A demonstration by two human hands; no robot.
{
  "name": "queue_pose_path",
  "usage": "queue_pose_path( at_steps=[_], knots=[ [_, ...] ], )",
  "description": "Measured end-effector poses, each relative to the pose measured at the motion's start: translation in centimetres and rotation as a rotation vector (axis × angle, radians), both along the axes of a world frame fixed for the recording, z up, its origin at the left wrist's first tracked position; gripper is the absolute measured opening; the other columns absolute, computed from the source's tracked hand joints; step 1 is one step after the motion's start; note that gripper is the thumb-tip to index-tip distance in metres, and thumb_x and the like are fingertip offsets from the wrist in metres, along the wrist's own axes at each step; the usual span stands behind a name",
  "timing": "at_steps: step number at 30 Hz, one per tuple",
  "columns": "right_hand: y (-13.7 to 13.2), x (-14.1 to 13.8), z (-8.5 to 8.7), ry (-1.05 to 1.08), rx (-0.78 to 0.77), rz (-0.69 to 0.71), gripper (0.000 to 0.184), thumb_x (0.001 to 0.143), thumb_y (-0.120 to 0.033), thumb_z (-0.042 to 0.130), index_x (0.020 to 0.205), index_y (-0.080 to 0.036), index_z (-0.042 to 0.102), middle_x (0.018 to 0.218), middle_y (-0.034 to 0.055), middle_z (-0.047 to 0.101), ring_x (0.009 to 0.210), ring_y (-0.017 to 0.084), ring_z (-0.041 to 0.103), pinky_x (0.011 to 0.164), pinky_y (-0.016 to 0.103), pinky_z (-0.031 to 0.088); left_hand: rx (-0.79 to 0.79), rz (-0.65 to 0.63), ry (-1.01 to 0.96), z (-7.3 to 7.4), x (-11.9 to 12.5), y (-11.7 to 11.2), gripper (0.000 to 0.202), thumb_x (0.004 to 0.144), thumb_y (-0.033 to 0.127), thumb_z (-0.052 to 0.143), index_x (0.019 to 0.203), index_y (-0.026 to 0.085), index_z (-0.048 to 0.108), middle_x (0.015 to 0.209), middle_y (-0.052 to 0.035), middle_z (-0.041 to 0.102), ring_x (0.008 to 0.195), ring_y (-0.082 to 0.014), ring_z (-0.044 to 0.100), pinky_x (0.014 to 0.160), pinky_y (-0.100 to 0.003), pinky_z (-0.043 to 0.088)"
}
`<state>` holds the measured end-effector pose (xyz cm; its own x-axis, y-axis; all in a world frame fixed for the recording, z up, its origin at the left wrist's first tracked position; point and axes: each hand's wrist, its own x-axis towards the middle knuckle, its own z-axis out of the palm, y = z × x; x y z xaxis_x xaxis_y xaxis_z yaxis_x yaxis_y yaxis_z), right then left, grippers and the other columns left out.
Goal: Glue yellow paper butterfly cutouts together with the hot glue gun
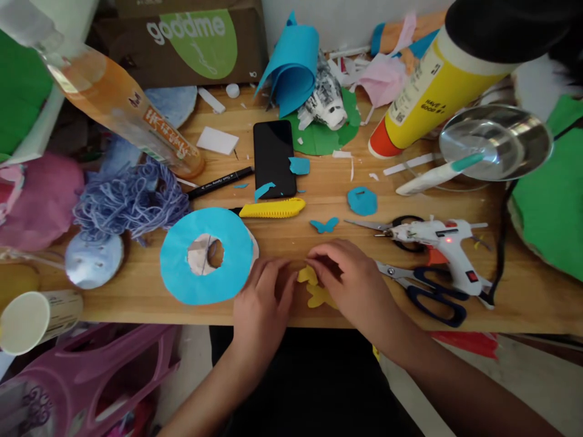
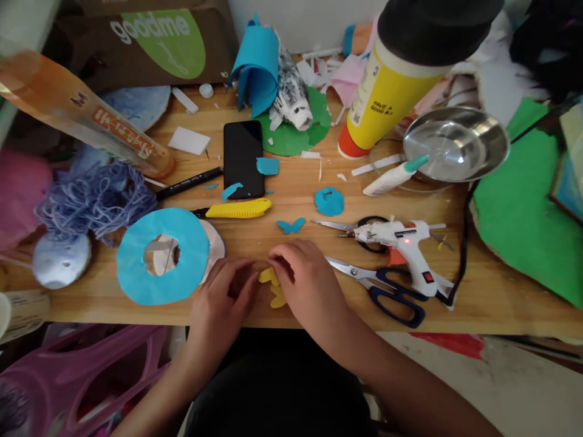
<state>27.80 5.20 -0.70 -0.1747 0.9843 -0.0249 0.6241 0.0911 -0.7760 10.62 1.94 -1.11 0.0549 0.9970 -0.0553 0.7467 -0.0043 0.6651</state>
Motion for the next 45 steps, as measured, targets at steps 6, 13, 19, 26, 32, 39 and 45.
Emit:
queue_pose_path(
  at_steps=[6,13,19,26,32,39,45],
  knots=[
    [-0.5,0.5,1.2,0.300,-0.302,-0.218,0.011,0.089,-0.033,0.068,0.090,-0.022,0.070,0.080,-0.0002,0.072,0.069,0.015,0.066,0.063,0.027,0.052,-0.353,0.150,-0.499,0.9,-0.3,0.5,0.024,0.091,0.037,0.066,0.108,0.021,0.071,0.093,-0.0042,0.074,0.078,-0.0164,0.067,0.068,-0.027,0.054],
    [-1.1,-0.1,1.9,0.277,-0.275,-0.233,0.016,0.090,-0.037,0.068,0.088,-0.022,0.069,0.076,0.0004,0.071,0.065,0.014,0.064,0.061,0.027,0.051,-0.500,0.162,-0.767,1.6,-0.4,0.1,0.032,0.092,0.047,0.062,0.101,0.019,0.074,0.074,-0.0026,0.069,0.058,-0.0116,0.057,0.050,-0.022,0.045],
    [-1.6,0.0,2.0,0.227,-0.215,-0.191,0.010,0.092,-0.034,0.066,0.091,-0.025,0.069,0.085,-0.0012,0.072,0.072,0.014,0.065,0.067,0.026,0.052,-0.536,0.131,-0.750,1.2,-0.4,-0.4,0.022,0.089,0.040,0.068,0.087,0.019,0.071,0.078,-0.0022,0.069,0.067,-0.0126,0.060,0.056,-0.022,0.046],
    [-2.0,0.0,1.6,0.197,-0.034,-0.134,0.008,0.094,-0.027,0.065,0.087,-0.025,0.066,0.088,0.0001,0.070,0.084,0.016,0.066,0.075,0.029,0.053,-0.581,0.216,-0.873,0.8,-0.6,-0.4,0.026,0.088,0.041,0.067,0.080,0.016,0.063,0.071,-0.0002,0.065,0.066,-0.0120,0.060,0.066,-0.024,0.050],
    [-3.2,-0.3,1.2,0.222,-0.082,-0.224,0.014,0.091,-0.032,0.069,0.102,-0.026,0.062,0.090,0.0007,0.070,0.081,0.017,0.067,0.073,0.030,0.057,-0.450,0.240,-0.825,1.3,0.0,-0.5,0.020,0.084,0.036,0.071,0.082,0.017,0.065,0.089,-0.0053,0.071,0.076,-0.0146,0.066,0.069,-0.026,0.054],
    [-4.2,-0.5,1.3,0.224,0.043,-0.150,0.032,0.086,-0.037,0.076,0.111,-0.027,0.059,0.107,0.0037,0.068,0.100,0.020,0.067,0.086,0.034,0.057,-0.308,0.299,-0.767,1.3,0.7,-0.4,0.012,0.077,0.025,0.075,0.080,0.018,0.066,0.083,-0.0048,0.074,0.077,-0.0167,0.070,0.071,-0.027,0.058],
    [-4.1,-0.3,1.2,0.186,0.013,-0.119,0.030,0.090,-0.033,0.072,0.116,-0.026,0.060,0.109,0.0039,0.068,0.099,0.019,0.065,0.087,0.034,0.055,-0.222,0.174,-0.657,1.1,0.7,-1.0,0.004,0.082,0.018,0.070,0.085,0.019,0.069,0.085,-0.0034,0.074,0.080,-0.0158,0.070,0.074,-0.027,0.057]
  ],
)
